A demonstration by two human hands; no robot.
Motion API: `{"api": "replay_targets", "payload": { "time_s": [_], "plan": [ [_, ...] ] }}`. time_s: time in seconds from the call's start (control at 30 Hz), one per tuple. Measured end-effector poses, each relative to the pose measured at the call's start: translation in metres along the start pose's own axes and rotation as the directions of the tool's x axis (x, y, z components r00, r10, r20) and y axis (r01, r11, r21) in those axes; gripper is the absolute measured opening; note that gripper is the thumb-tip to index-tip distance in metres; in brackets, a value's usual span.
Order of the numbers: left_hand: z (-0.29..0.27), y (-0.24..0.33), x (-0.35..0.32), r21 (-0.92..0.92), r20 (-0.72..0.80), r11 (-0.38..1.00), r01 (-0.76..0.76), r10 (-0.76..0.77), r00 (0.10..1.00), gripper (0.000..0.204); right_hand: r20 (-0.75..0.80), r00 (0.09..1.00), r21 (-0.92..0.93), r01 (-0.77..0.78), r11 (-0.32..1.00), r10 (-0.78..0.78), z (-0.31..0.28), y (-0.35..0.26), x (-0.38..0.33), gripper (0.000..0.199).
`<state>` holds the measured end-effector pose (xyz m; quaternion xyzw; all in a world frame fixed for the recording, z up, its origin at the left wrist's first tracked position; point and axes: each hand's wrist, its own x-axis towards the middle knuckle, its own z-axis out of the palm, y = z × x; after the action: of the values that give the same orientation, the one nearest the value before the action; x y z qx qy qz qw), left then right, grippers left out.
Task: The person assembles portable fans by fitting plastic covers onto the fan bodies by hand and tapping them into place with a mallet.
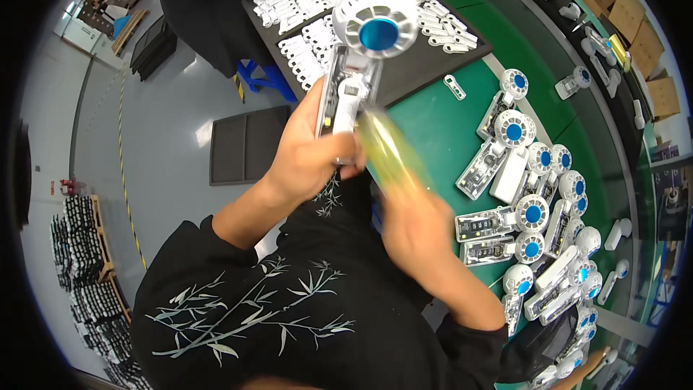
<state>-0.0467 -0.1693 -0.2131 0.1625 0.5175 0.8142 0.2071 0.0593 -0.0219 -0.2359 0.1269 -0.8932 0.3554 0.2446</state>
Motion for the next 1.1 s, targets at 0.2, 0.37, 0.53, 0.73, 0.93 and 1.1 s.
{"api": "replay_targets", "payload": {
  "time_s": [0.2,0.37,0.53,0.73,0.93,1.1],
  "plan": [
    [-0.023,-0.026,0.018,-0.078,0.042,0.995,-0.070,0.073,0.996,0.039,0.256,0.799,0.414,-0.599,0.685,0.544,-0.010,-0.009,0.002,0.035],
    [-0.059,-0.052,0.009,-0.071,-0.050,0.993,-0.099,0.096,0.994,0.032,0.368,0.732,0.502,-0.675,0.540,0.573,-0.001,0.013,-0.004,0.037],
    [-0.074,-0.074,0.003,-0.410,0.018,0.890,0.199,-0.210,0.977,0.051,0.430,0.585,0.599,-0.755,0.268,0.688,-0.008,0.026,-0.041,0.036],
    [-0.075,-0.084,-0.018,-0.362,0.048,0.911,0.198,-0.194,0.980,0.046,0.436,0.474,0.608,-0.782,0.138,0.765,-0.013,0.021,-0.067,0.042],
    [-0.085,-0.086,-0.034,-0.402,0.117,0.856,0.326,-0.305,0.945,0.041,0.367,0.427,0.653,-0.751,0.098,0.827,-0.005,0.012,-0.082,0.043],
    [-0.088,-0.086,-0.038,-0.326,0.117,0.885,0.334,-0.313,0.943,0.039,0.353,0.428,0.675,-0.733,0.091,0.832,-0.001,0.011,-0.086,0.043]
  ]
}}
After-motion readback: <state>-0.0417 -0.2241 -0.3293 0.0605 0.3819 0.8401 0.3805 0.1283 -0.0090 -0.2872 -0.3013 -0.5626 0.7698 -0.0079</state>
